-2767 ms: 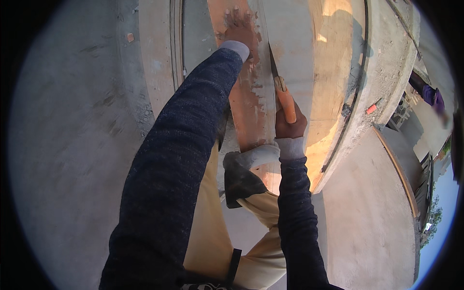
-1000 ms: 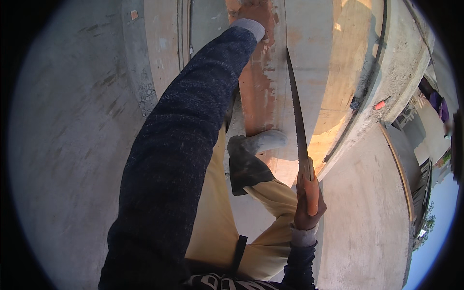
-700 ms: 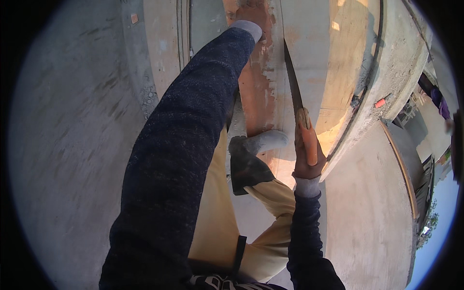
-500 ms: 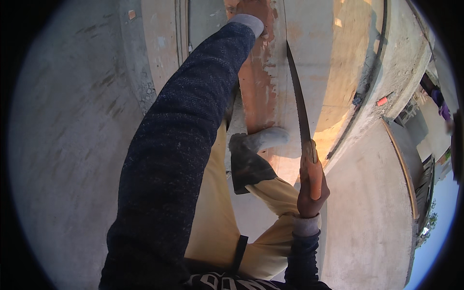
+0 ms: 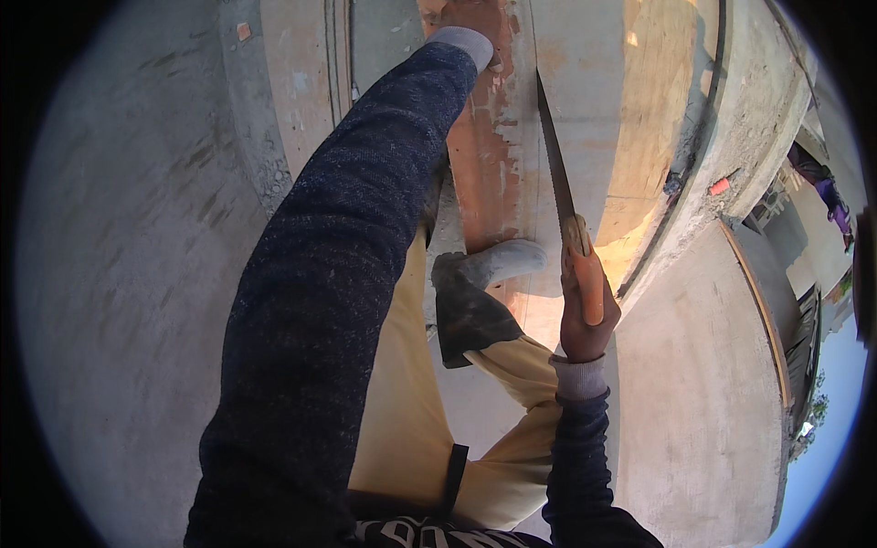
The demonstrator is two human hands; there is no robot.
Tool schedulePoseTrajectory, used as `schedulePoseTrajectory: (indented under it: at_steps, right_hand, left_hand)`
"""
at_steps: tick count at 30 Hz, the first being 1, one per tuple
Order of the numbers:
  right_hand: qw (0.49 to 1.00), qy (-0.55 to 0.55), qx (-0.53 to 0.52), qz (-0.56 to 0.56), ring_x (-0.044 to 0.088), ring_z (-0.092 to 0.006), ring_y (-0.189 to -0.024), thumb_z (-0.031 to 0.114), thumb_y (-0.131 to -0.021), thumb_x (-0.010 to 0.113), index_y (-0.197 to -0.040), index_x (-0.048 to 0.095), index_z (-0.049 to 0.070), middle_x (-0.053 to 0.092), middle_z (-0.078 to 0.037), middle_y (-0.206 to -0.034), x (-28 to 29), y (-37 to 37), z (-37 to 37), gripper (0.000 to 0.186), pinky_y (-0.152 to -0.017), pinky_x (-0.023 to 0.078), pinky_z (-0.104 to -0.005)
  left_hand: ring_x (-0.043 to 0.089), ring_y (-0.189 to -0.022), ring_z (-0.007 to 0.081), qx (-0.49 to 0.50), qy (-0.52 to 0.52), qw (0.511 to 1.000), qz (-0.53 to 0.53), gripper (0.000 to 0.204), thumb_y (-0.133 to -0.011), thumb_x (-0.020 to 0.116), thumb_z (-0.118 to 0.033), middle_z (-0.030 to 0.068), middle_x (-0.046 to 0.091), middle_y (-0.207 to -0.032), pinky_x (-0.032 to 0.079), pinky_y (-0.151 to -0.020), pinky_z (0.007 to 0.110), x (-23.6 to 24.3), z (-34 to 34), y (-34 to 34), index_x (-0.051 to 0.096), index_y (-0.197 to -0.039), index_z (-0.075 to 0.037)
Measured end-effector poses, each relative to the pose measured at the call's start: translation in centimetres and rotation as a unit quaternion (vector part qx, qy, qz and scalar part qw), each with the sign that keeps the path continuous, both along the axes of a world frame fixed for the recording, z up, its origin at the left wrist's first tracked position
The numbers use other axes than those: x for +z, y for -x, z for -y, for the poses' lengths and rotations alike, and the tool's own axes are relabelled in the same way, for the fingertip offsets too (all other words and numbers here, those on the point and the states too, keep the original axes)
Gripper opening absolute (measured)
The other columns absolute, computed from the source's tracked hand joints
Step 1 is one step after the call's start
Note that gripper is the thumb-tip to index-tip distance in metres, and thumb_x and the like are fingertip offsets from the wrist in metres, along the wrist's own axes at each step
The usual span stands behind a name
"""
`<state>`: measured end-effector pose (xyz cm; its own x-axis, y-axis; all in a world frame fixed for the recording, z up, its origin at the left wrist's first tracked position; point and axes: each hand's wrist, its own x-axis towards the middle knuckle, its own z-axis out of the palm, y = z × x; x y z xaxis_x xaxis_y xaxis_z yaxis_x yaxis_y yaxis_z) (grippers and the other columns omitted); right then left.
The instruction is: The person uses a hand saw to cut a wooden plank resting on a concrete surface. They hold the plank steady with one hand while sawing with the other, then briefly reposition the plank before continuing the cut.
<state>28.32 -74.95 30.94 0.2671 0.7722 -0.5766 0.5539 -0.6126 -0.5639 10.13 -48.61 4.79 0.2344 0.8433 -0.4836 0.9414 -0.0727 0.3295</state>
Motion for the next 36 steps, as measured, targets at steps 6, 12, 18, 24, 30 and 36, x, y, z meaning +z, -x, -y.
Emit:
schedulePoseTrajectory:
  at_steps: [6,12,18,24,30,36]
  right_hand:
    - [1.0,-0.02,0.001,-0.009,0.07,-0.0325,-0.111,-0.004,-0.089,0.057,-0.129,0.063,-0.003,0.069,-0.022,-0.123,-5.6,-0.1,-1.0,0.04,-0.091,0.055,-0.0351]
    - [0.999,0.025,-0.031,-0.017,0.066,-0.0267,-0.117,0.0,-0.099,0.055,-0.123,0.065,-0.005,0.068,-0.021,-0.124,8.8,0.8,1.9,0.026,-0.096,0.053,-0.0343]
    - [1.0,-0.012,-0.006,0.024,0.072,-0.0324,-0.106,-0.004,-0.087,0.055,-0.126,0.065,0.0,0.07,-0.021,-0.12,-7.7,0.5,-2.6,0.04,-0.085,0.057,-0.0349]
    - [1.0,0.026,0.004,-0.014,0.066,-0.0262,-0.118,-0.004,-0.098,0.056,-0.124,0.065,-0.004,0.067,-0.021,-0.127,6.9,0.3,3.4,0.028,-0.093,0.054,-0.0337]
    - [0.999,-0.029,0.035,0.019,0.069,-0.0239,-0.109,0.003,-0.096,0.058,-0.128,0.063,-0.004,0.069,-0.018,-0.124,-6.3,0.6,-1.3,0.033,-0.089,0.055,-0.0332]
    - [0.996,-0.03,0.086,0.021,0.066,-0.0293,-0.118,-0.002,-0.097,0.053,-0.129,0.063,-0.003,0.068,-0.022,-0.125,2.4,-0.2,2.3,0.033,-0.096,0.053,-0.0364]
  left_hand:
    - [0.007,-0.155,0.0428,-0.034,0.003,0.997,-0.066,0.118,-0.072,0.083,-0.037,0.0271,0.01,-0.166,0.015,-0.126,0.046,-3.3,1.5,-1.3,0.012,-0.162,-0.006]
    - [0.007,-0.155,0.0431,-0.046,0.057,0.996,-0.055,0.125,-0.066,0.087,-0.036,0.0274,0.012,-0.166,0.013,-0.127,0.045,1.9,0.1,0.3,0.012,-0.161,-0.003]
    - [0.007,-0.155,0.043,-0.069,0.034,0.995,-0.061,0.133,-0.062,0.09,-0.037,0.0294,0.008,-0.166,0.014,-0.127,0.044,-0.4,-1.2,-1.2,0.009,-0.162,-0.004]
    - [0.008,-0.155,0.0402,0.02,-0.01,0.999,-0.03,0.135,-0.06,0.093,-0.04,0.024,0.007,-0.168,0.015,-0.126,0.044,-1.8,0.1,1.1,0.011,-0.162,-0.007]
    - [0.01,-0.155,0.04,0.033,-0.136,0.99,0.005,0.121,-0.069,0.088,-0.034,0.0228,0.009,-0.168,0.016,-0.126,0.044,-6.1,-0.3,0.4,0.014,-0.162,-0.011]
    - [0.009,-0.155,0.0417,-0.013,-0.021,0.999,-0.04,0.127,-0.065,0.09,-0.034,0.0251,0.01,-0.167,0.015,-0.126,0.044,-1.9,-0.7,1.2,0.012,-0.162,-0.008]
